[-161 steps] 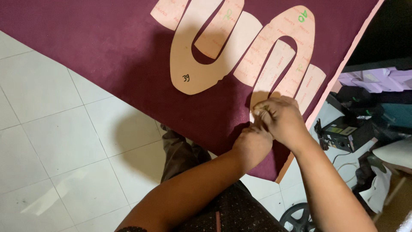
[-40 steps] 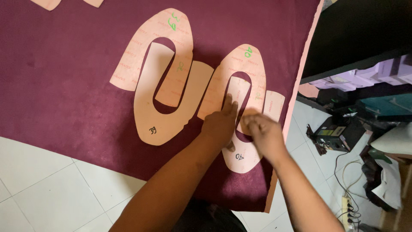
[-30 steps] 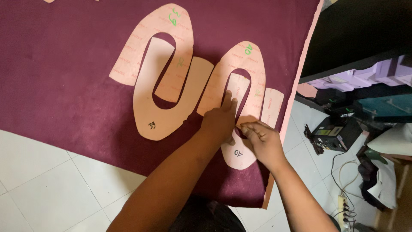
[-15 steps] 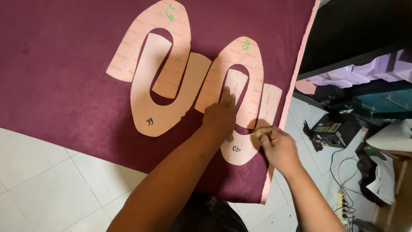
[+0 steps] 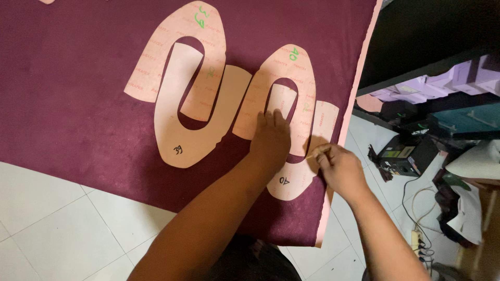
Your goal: The person places shoe-shaped paper templates on a maroon fabric and uses a small stick to trace the outlines. They reposition the templates multiple times to mark additional areas on the fabric.
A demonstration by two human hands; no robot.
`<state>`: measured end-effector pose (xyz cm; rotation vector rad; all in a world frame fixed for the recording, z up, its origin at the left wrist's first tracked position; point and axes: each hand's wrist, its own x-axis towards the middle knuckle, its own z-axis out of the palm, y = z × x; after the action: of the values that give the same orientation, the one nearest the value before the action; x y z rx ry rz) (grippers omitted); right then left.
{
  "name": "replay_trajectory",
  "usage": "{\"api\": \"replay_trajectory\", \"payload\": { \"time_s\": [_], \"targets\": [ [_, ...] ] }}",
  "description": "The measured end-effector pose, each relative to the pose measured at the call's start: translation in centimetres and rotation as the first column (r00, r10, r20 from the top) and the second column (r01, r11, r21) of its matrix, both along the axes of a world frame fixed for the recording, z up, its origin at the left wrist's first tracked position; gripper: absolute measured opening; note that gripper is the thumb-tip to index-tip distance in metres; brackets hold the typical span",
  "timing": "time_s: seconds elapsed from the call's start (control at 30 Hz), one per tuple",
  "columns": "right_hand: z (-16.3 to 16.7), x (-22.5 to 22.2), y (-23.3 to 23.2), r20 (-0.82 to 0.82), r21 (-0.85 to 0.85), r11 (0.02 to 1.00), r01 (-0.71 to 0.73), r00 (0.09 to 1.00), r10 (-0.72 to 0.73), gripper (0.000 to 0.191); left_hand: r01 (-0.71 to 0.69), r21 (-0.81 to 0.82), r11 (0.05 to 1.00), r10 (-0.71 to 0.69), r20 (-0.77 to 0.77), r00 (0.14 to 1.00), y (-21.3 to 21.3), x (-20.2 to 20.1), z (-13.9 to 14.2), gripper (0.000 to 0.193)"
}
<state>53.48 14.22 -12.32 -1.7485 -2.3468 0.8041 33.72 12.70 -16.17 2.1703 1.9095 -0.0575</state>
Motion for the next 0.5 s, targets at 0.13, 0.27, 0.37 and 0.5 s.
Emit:
{"api": "replay_trajectory", "payload": {
  "time_s": [0.13, 0.27, 0.37, 0.5],
  "targets": [
    [-0.6, -0.3, 1.9, -0.044, 0.103, 0.993, 0.057, 0.998, -0.052, 0.017, 0.048, -0.091, 0.995, -0.044, 0.042, 0.998, 0.0, 0.5, -1.0, 0.066],
    [-0.7, 0.1, 2.1, -0.054, 0.009, 0.995, 0.096, 0.994, -0.095, 0.018, 0.058, -0.104, 0.993, -0.059, -0.003, 0.998, 0.6, 1.1, -0.4, 0.064],
    [-0.7, 0.3, 2.7, -0.071, -0.004, 0.998, 0.069, 0.995, -0.069, 0.017, 0.112, -0.195, 0.974, -0.13, -0.079, 0.988, 1.0, 1.1, 0.7, 0.051],
    [-1.6, -0.5, 6.0, -0.189, 0.059, 0.993, 0.104, 0.978, -0.092, 0.017, 0.117, -0.227, 0.967, -0.148, -0.128, 0.981, 1.6, 1.3, 2.5, 0.054]
  ]
}}
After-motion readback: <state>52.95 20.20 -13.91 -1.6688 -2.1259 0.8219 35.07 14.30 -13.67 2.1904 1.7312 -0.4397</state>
